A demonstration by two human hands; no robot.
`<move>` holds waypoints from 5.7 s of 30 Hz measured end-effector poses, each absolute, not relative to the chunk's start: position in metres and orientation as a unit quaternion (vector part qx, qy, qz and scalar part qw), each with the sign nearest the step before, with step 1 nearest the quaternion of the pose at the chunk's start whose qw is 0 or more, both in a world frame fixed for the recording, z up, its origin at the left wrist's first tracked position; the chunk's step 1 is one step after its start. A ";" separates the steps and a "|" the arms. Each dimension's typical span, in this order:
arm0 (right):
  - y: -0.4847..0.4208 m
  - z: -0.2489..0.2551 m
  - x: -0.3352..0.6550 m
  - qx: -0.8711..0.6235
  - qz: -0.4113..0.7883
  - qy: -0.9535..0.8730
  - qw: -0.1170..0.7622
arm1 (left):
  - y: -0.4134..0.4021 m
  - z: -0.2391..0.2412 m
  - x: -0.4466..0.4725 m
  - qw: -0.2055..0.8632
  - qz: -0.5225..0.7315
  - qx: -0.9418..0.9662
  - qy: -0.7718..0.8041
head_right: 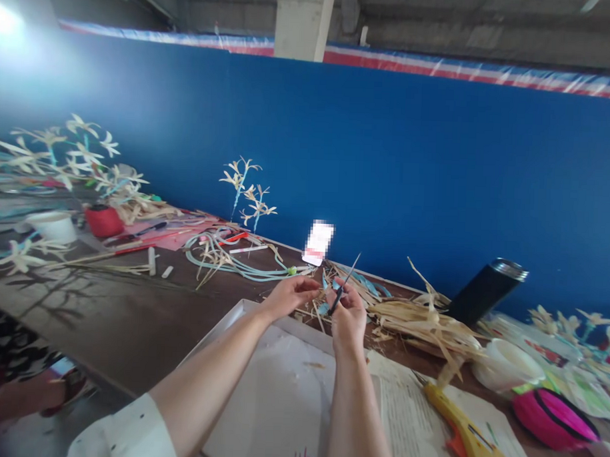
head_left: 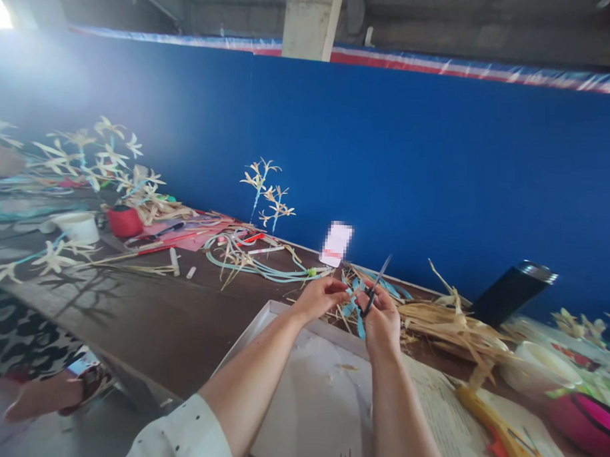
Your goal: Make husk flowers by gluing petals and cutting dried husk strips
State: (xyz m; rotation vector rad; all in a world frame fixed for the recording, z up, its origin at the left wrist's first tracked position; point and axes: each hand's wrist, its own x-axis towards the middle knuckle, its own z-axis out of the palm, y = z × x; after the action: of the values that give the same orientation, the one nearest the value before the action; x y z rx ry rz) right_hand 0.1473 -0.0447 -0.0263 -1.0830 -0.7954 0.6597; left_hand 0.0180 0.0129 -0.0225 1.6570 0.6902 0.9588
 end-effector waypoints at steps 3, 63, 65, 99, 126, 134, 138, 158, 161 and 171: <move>-0.044 -0.027 0.145 -0.488 0.304 -0.369 0.730 | 0.013 -0.025 0.019 0.534 0.388 0.697 0.280; -0.061 -0.012 0.127 -0.505 0.475 -0.470 0.546 | 0.017 -0.008 0.011 0.613 0.519 0.509 0.309; -0.062 -0.010 0.127 -0.511 0.469 -0.469 0.546 | 0.017 -0.008 0.011 0.596 0.525 0.519 0.316; -0.050 -0.018 0.146 -0.471 0.318 -0.363 0.738 | 0.001 -0.005 0.011 0.586 0.399 0.658 0.253; -0.050 -0.017 0.143 -0.484 0.316 -0.349 0.738 | 0.001 -0.003 0.013 0.600 0.417 0.617 0.292; -0.049 -0.019 0.141 -0.469 0.327 -0.383 0.725 | 0.001 -0.006 0.014 0.602 0.416 0.623 0.275; -0.049 -0.020 0.142 -0.476 0.324 -0.387 0.721 | 0.001 -0.006 0.014 0.602 0.406 0.624 0.289; -0.052 -0.017 0.140 -0.501 0.316 -0.407 0.695 | 0.005 -0.008 0.011 0.488 0.406 0.710 0.305; -0.052 -0.017 0.140 -0.508 0.313 -0.400 0.696 | 0.004 -0.008 0.011 0.485 0.403 0.713 0.306; -0.050 -0.019 0.141 -0.496 0.299 -0.420 0.699 | 0.005 -0.015 0.017 0.494 0.417 0.694 0.317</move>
State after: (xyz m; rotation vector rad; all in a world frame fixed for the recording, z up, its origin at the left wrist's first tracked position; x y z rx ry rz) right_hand 0.1408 -0.0502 -0.0192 -1.1063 -0.9356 0.6668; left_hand 0.0175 0.0047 -0.0149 1.6816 0.7698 1.0119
